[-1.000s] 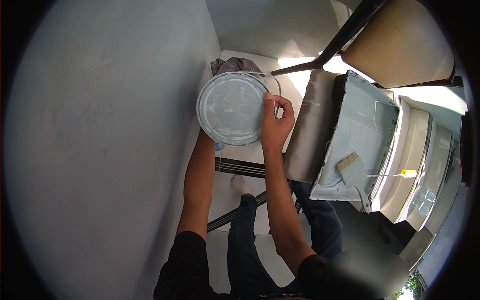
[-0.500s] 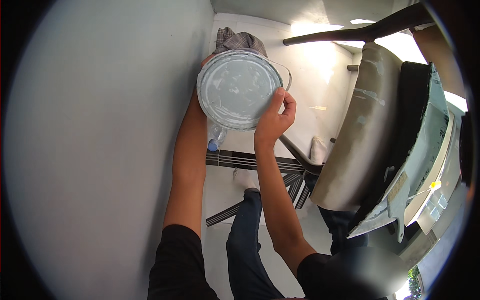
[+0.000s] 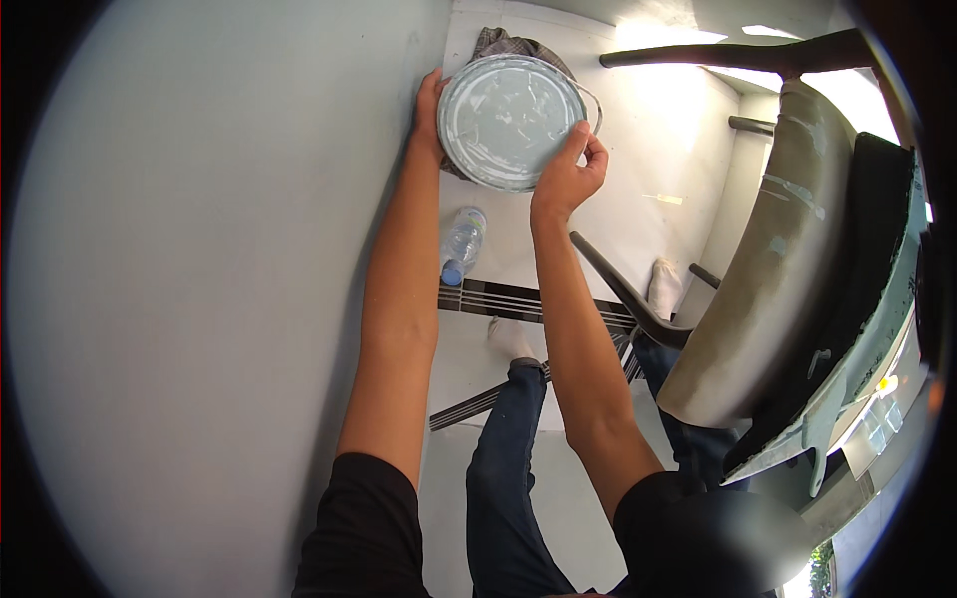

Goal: The recorder opens a paint bucket, adds water from a plastic bottle, and mixes the paint using a brush in a paint tray.

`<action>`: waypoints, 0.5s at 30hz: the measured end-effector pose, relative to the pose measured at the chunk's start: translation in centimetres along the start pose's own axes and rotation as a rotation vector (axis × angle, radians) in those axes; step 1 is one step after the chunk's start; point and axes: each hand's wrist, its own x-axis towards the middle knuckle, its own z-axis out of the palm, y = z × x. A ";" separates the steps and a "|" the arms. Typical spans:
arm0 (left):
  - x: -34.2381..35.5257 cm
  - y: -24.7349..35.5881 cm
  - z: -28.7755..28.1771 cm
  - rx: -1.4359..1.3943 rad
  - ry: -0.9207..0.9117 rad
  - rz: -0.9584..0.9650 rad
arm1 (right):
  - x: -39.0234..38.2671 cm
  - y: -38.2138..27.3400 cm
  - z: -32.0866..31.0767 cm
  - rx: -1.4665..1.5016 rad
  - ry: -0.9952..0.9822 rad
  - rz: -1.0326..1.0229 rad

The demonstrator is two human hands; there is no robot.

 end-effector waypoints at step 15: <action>-14.8 -3.3 6.9 0.224 0.482 0.287 | -0.7 -1.1 -1.5 -0.105 -0.097 0.030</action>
